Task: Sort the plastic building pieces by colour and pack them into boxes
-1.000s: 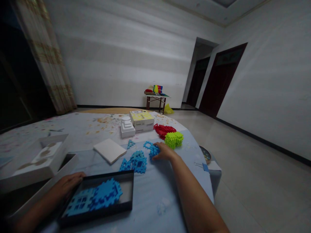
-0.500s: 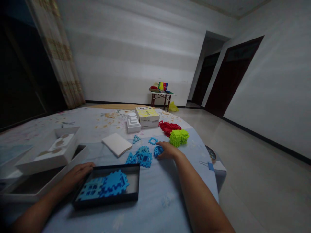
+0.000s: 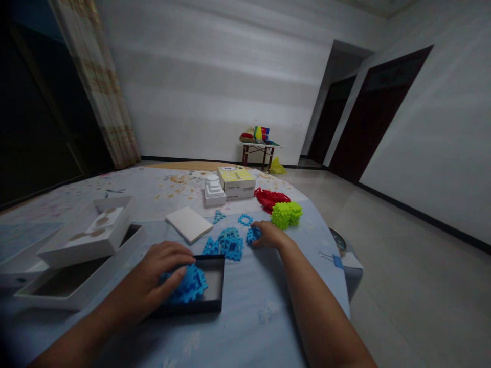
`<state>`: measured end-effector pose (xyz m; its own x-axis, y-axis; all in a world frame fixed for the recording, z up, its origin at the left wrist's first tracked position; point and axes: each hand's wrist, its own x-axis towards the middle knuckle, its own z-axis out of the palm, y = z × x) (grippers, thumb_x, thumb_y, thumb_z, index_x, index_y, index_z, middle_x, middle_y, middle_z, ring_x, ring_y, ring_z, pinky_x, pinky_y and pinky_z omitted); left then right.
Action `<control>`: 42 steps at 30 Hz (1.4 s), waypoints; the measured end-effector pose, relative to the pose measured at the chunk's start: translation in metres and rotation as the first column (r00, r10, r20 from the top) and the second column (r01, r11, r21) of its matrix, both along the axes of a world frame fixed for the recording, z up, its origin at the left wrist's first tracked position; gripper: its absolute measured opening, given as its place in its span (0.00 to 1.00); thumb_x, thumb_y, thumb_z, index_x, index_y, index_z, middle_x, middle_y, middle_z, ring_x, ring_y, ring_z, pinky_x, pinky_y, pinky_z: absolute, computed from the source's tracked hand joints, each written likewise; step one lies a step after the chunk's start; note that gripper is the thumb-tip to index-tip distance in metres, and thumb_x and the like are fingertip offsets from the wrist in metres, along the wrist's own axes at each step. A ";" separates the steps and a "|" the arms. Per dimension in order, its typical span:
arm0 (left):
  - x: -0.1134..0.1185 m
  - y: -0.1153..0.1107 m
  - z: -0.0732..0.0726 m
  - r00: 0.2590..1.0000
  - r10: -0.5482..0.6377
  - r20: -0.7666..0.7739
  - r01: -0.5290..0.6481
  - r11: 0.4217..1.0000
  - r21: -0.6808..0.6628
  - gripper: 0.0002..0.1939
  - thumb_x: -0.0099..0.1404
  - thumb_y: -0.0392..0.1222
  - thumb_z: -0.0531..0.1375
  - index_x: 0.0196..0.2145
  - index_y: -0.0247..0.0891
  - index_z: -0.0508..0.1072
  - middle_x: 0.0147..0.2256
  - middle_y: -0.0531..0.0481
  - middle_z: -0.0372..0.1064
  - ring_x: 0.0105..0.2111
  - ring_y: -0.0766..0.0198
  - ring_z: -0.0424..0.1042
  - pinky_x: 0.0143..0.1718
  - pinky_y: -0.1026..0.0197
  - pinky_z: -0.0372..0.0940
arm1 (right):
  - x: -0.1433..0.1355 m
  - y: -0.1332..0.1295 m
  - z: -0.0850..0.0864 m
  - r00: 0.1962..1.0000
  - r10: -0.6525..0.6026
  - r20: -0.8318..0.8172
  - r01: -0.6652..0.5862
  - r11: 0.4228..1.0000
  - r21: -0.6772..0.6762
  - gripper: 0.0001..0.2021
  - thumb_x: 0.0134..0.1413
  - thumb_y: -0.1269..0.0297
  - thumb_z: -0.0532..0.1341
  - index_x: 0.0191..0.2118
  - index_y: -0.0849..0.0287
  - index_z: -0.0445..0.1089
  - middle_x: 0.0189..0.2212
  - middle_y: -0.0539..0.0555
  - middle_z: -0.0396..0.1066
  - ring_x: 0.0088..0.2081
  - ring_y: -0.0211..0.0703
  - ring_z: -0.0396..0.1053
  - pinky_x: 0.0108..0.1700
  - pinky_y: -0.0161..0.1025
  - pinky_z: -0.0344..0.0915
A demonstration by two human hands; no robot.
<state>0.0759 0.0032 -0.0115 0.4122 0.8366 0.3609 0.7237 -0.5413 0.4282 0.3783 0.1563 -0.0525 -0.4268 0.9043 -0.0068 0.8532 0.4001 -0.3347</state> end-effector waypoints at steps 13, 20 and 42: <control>0.022 -0.010 -0.005 0.985 -0.155 -0.081 0.139 0.976 -0.169 0.20 0.68 0.45 0.43 0.41 0.43 0.74 0.37 0.49 0.73 0.45 0.59 0.66 0.59 0.47 0.43 | -0.002 -0.004 0.006 1.000 0.020 0.022 -0.020 1.000 -0.015 0.35 0.37 0.60 0.66 0.56 0.60 0.63 0.51 0.60 0.66 0.50 0.53 0.64 0.53 0.42 0.59; 0.026 -0.011 -0.009 0.983 -0.160 -0.087 0.130 0.952 -0.276 0.19 0.68 0.46 0.43 0.48 0.46 0.70 0.48 0.51 0.70 0.54 0.56 0.59 0.60 0.41 0.35 | -0.001 -0.006 0.015 0.999 0.012 -0.043 -0.012 1.000 0.011 0.33 0.38 0.61 0.66 0.55 0.60 0.64 0.51 0.59 0.66 0.51 0.52 0.64 0.52 0.42 0.59; 0.016 -0.011 -0.004 0.989 -0.119 -0.093 0.087 0.954 -0.287 0.21 0.68 0.45 0.41 0.45 0.47 0.72 0.47 0.53 0.71 0.57 0.59 0.56 0.62 0.40 0.31 | -0.057 -0.088 0.078 0.883 0.432 -0.184 -0.421 0.902 0.098 0.33 0.43 0.57 0.66 0.58 0.55 0.60 0.50 0.58 0.63 0.51 0.49 0.61 0.52 0.44 0.57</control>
<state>0.0917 -0.0082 -0.0151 0.5249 0.8486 0.0659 0.7208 -0.4844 0.4958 0.3217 0.0688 0.0254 -0.7590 0.6310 0.1606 0.5149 0.7326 -0.4450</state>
